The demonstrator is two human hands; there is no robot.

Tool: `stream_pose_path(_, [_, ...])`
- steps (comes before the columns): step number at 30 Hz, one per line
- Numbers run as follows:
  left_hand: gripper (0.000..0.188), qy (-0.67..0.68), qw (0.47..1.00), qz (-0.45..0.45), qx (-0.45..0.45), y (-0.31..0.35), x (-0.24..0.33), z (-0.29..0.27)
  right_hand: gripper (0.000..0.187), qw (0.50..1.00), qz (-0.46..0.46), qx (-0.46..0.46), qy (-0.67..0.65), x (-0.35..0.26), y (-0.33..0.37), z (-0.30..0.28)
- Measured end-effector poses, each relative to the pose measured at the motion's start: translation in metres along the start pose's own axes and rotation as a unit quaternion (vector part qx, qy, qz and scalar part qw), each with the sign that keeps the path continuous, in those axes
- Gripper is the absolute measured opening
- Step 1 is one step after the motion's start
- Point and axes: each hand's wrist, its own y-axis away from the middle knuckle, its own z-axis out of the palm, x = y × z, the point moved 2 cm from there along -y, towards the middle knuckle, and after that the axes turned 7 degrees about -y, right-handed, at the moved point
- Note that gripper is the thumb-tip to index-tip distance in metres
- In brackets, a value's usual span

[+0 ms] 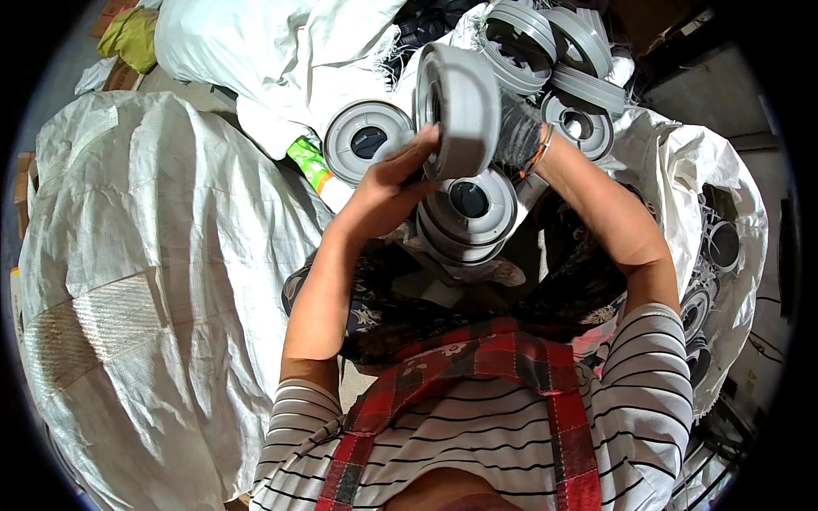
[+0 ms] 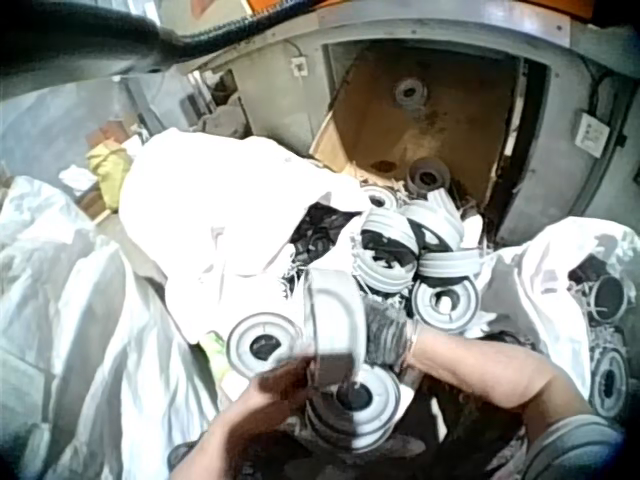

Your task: The person sits on the floor and sorts gray circular plastic parts from a large white sack. They pick up the parts one by one, inspect them, and place them into a stack or a separate pile.

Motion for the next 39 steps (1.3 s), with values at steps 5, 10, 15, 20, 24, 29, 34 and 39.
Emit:
stream_pose_path(5, [0.056,0.301,0.952,-0.057,0.009,0.004,-0.006,-0.013,0.045,0.759,-0.163,0.038,0.629,-0.016,0.005,0.018])
stream_pose_path(10, [0.057,0.093,0.99,-0.061,0.087,0.002,0.019,0.005,0.039,0.927,-0.037,0.003,0.373,0.003,0.002,0.003])
stream_pose_path(15, [0.058,-0.114,0.977,0.124,0.128,0.006,0.018,-0.002,0.042,0.81,-0.074,0.082,0.576,-0.023,-0.012,-0.019])
stream_pose_path(20, [0.055,-0.245,0.96,0.131,0.028,0.001,0.001,-0.008,0.058,0.31,-0.356,0.282,0.835,-0.105,-0.043,-0.058])
stream_pose_path(24, [0.05,-0.177,0.982,0.062,0.007,-0.008,-0.001,-0.002,0.046,0.254,-0.153,0.263,0.918,-0.14,-0.052,-0.093])
stream_pose_path(29, [0.04,-0.029,0.995,-0.086,0.042,-0.022,0.001,-0.007,0.034,0.256,-0.157,0.311,0.902,-0.15,-0.029,-0.044])
stream_pose_path(34, [0.037,0.279,0.941,-0.067,0.179,-0.038,-0.005,-0.011,0.044,0.446,-0.437,0.244,0.742,-0.15,-0.004,0.011])
stream_pose_path(39, [0.051,0.596,0.787,0.016,0.159,-0.047,0.0,-0.03,0.038,0.633,-0.348,-0.056,0.689,-0.112,-0.046,0.011])
